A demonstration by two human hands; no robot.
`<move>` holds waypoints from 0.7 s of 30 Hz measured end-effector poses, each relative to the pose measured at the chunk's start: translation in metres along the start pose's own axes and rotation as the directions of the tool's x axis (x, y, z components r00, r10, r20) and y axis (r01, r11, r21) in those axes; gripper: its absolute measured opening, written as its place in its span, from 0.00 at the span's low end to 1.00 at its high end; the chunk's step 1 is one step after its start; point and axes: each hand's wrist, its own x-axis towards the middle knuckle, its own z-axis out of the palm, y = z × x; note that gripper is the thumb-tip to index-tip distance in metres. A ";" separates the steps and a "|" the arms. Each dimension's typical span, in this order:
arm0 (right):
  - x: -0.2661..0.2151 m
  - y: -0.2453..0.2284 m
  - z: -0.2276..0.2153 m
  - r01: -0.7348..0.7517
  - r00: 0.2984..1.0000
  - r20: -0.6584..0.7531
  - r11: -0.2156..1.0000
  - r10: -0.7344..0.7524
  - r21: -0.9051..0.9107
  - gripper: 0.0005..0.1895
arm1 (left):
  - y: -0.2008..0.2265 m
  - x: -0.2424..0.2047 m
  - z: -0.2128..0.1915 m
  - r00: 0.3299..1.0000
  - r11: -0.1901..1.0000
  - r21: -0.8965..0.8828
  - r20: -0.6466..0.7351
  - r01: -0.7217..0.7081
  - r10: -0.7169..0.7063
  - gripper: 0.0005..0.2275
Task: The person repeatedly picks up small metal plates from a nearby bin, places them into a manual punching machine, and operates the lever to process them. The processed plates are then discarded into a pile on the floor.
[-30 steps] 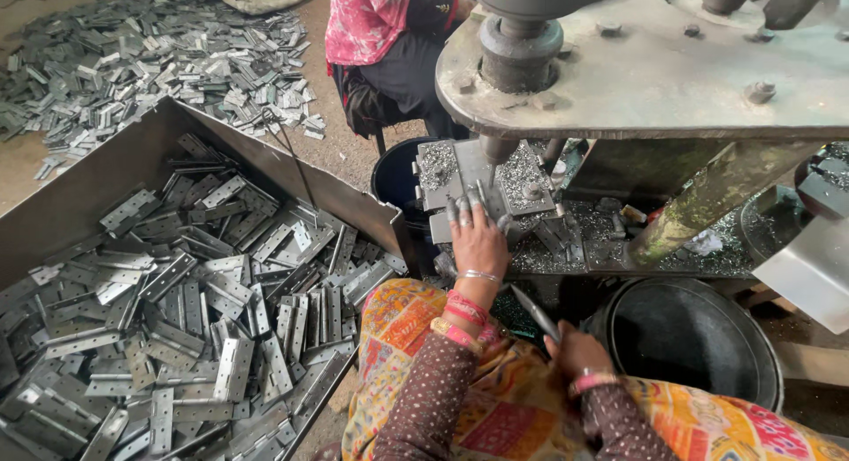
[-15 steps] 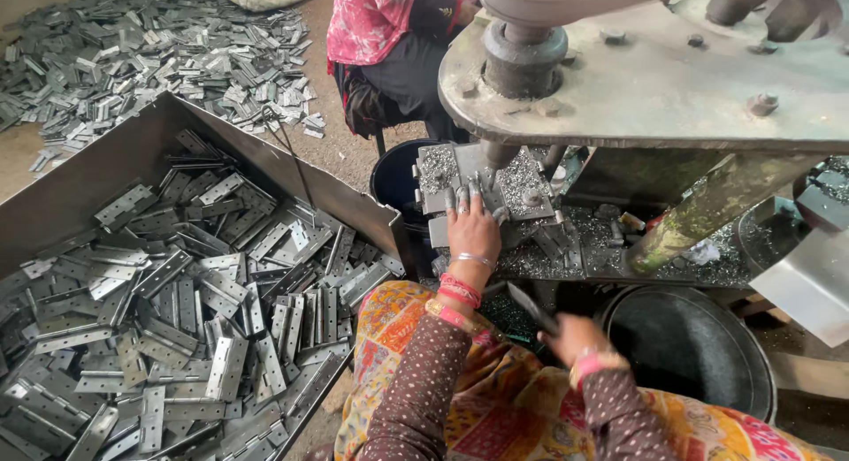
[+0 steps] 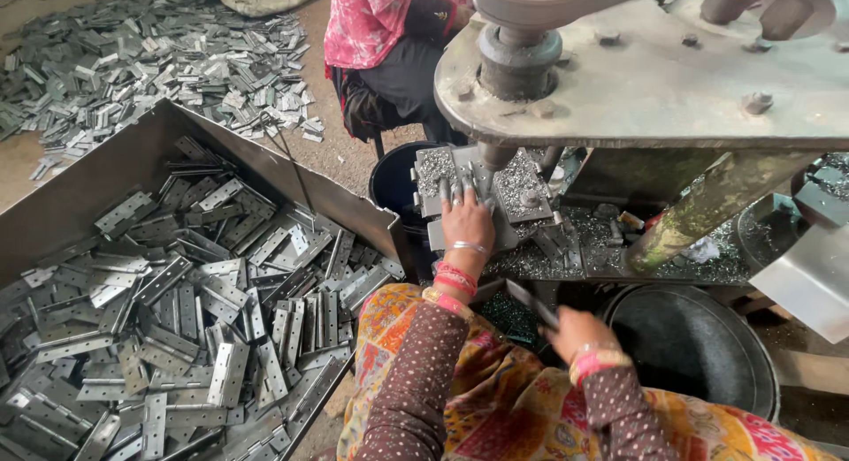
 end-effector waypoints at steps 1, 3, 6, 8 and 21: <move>-0.006 0.004 0.014 0.013 0.999 -0.034 0.999 -0.012 0.038 0.25 | 0.000 -0.002 -0.002 1.000 1.000 -0.030 -0.005 0.001 -0.001 0.15; -0.009 0.010 0.043 0.040 0.994 -0.105 0.993 -0.028 0.115 0.25 | 0.002 -0.011 -0.004 0.999 0.999 -0.025 -0.040 -0.029 0.028 0.14; 0.008 0.018 0.056 0.068 0.998 -0.028 0.987 -0.064 0.144 0.24 | 0.003 -0.030 -0.006 0.995 0.997 0.050 -0.070 -0.060 0.064 0.13; 0.018 0.019 0.045 0.042 0.999 0.030 0.994 -0.045 0.104 0.24 | 0.005 -0.030 -0.004 0.998 0.997 0.050 -0.024 -0.061 0.062 0.14; 0.015 0.037 0.086 0.057 0.994 -0.091 0.998 -0.056 0.010 0.28 | -0.014 -0.025 -0.029 0.996 0.997 -0.023 -0.049 -0.078 0.077 0.10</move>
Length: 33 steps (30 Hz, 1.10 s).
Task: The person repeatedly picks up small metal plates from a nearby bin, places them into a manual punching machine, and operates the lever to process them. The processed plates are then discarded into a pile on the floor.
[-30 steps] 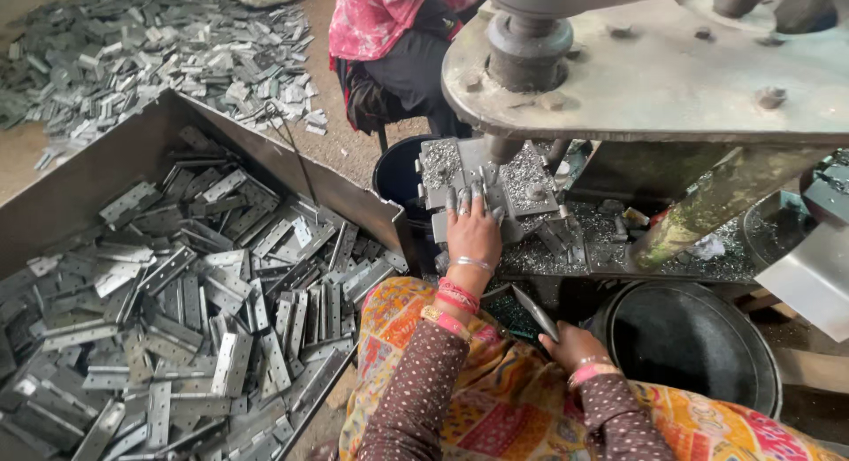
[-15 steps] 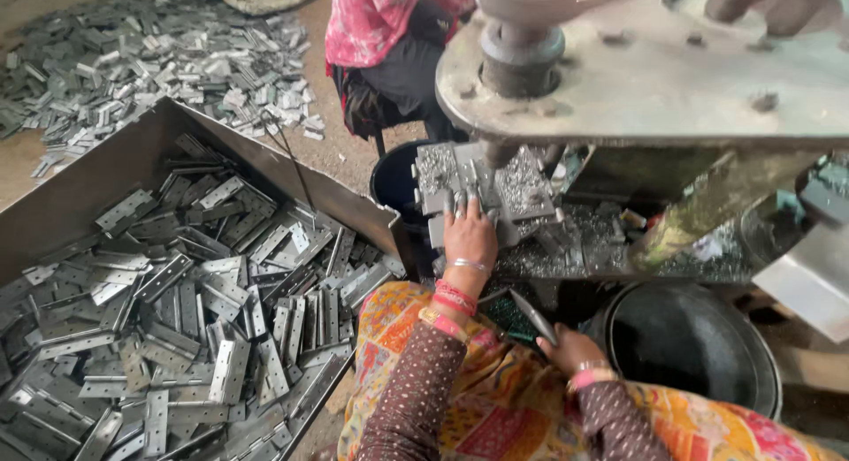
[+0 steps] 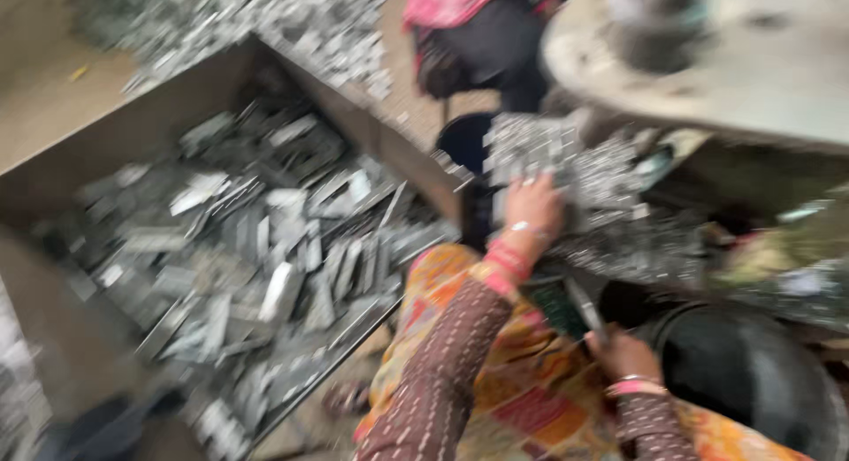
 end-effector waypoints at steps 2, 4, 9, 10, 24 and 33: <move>-0.002 0.012 -0.001 0.000 1.000 0.027 1.000 -0.001 0.023 0.30 | -0.004 -0.019 -0.014 1.000 0.998 -0.063 -0.002 -0.020 0.020 0.08; 0.009 0.016 -0.019 -0.050 0.997 0.065 0.997 0.046 0.060 0.31 | -0.025 -0.037 -0.027 0.979 0.999 -0.031 -0.204 -0.018 0.011 0.07; 0.011 0.005 -0.051 -0.089 0.992 0.085 0.991 0.098 -0.096 0.30 | -0.148 -0.147 -0.055 0.851 0.896 0.121 -0.387 0.428 -0.354 0.10; 0.010 0.004 -0.053 -0.084 0.992 0.082 0.991 0.093 -0.107 0.30 | -0.175 -0.171 -0.059 0.784 0.776 0.124 -0.165 0.618 -0.598 0.17; 0.005 -0.011 -0.089 -0.069 0.990 0.111 0.989 0.084 -0.128 0.29 | -0.212 -0.264 0.030 0.850 0.802 0.340 0.013 0.492 -0.527 0.10; -0.006 -0.031 -0.106 -0.086 0.991 0.095 0.989 0.098 -0.124 0.29 | -0.224 -0.290 0.004 0.873 0.853 0.302 0.108 0.426 -0.475 0.22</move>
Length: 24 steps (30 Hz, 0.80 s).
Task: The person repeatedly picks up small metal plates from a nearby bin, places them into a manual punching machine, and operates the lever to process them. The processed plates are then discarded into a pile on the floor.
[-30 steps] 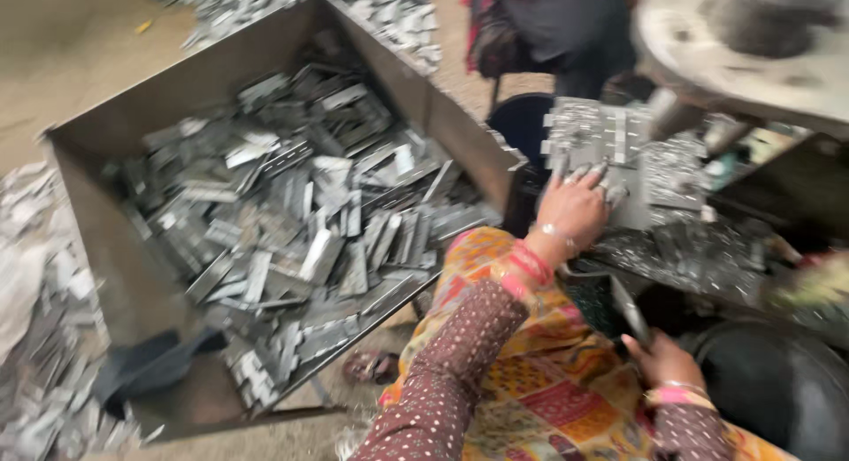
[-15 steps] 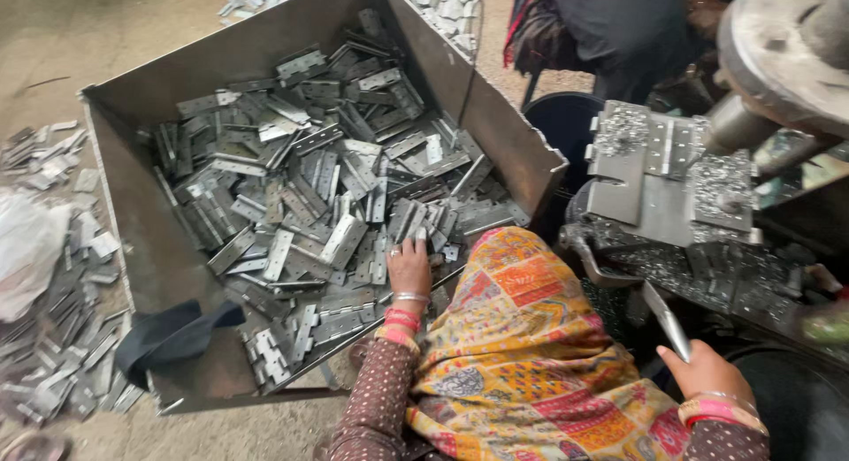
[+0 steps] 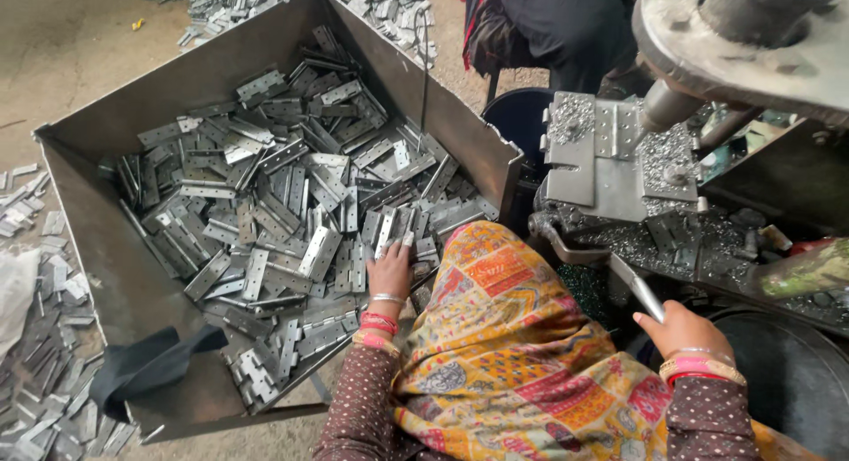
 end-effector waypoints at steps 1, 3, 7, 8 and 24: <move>-0.001 0.001 0.000 -0.006 1.000 0.002 1.000 0.006 -0.008 0.29 | -0.004 0.000 -0.002 1.000 1.000 -0.013 -0.003 -0.025 0.024 0.24; 0.002 0.000 -0.002 0.014 1.000 0.006 1.000 -0.014 -0.016 0.30 | -0.009 0.006 -0.007 0.998 1.000 -0.002 0.050 -0.029 0.029 0.23; 0.003 -0.002 0.001 0.015 1.000 -0.006 1.000 -0.015 0.010 0.30 | -0.010 0.026 -0.017 0.992 0.996 0.043 0.109 -0.076 0.071 0.18; 0.002 -0.001 0.002 0.019 1.000 -0.016 1.000 -0.019 0.010 0.29 | -0.008 0.031 -0.019 0.990 0.992 0.040 0.079 -0.120 0.117 0.18; -0.017 -0.020 -0.007 0.017 0.999 -0.039 0.999 -0.016 0.029 0.23 | 0.132 0.090 -0.195 0.922 0.813 -0.449 -0.282 -0.372 0.266 0.20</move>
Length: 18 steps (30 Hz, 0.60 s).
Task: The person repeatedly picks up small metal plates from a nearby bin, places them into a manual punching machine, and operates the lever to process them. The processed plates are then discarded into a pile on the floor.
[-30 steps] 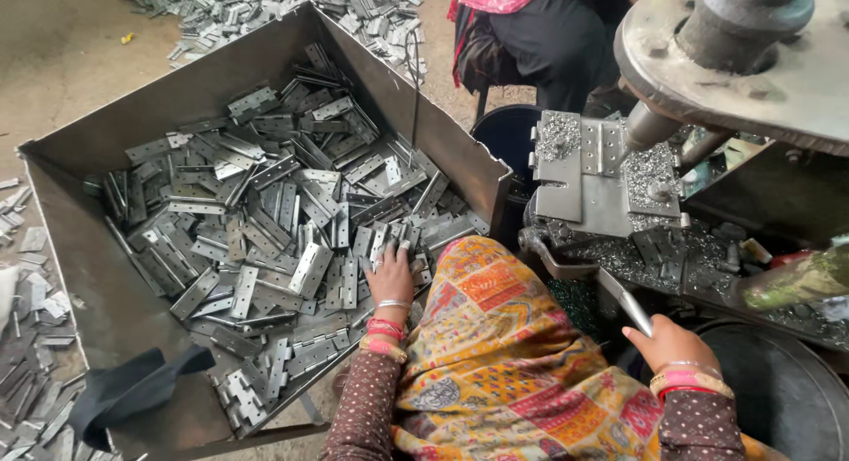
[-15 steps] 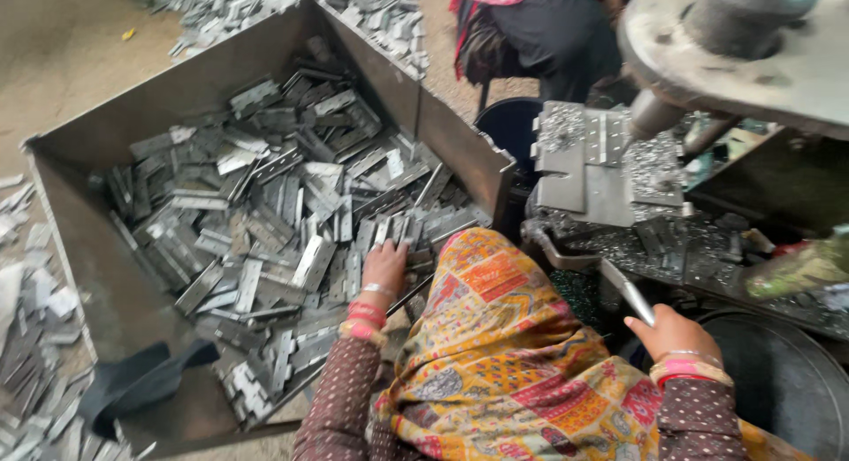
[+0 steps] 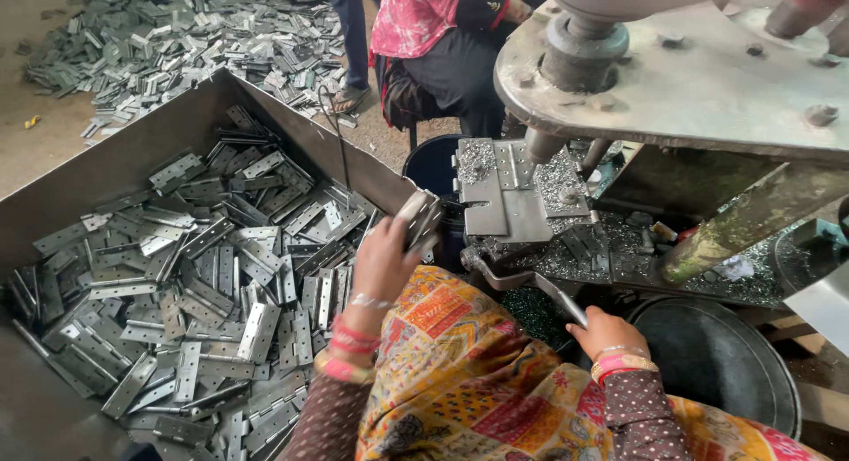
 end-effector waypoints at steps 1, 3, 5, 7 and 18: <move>-0.001 0.000 -0.001 0.004 1.000 -0.002 1.000 -0.004 0.004 0.23 | 0.019 0.015 0.003 0.995 0.996 -0.061 -0.085 -0.060 0.055 0.20; -0.002 0.000 -0.004 0.013 1.000 -0.010 1.000 -0.013 0.013 0.23 | 0.058 0.045 0.023 0.994 0.988 -0.132 -0.063 0.075 -0.084 0.19; -0.004 -0.001 -0.003 0.012 1.000 -0.023 1.000 -0.011 0.019 0.22 | 0.087 0.062 0.047 0.994 0.998 0.043 -0.097 -0.037 0.041 0.26; -0.009 -0.001 0.002 0.000 0.999 -0.040 1.000 0.001 0.020 0.21 | 0.099 0.063 0.069 0.999 0.984 0.173 0.010 -0.053 0.052 0.29; 0.013 -0.010 -0.022 -0.036 0.993 0.110 0.999 0.040 -0.037 0.22 | 0.112 0.015 0.127 0.978 0.942 0.269 -0.009 -0.199 0.209 0.34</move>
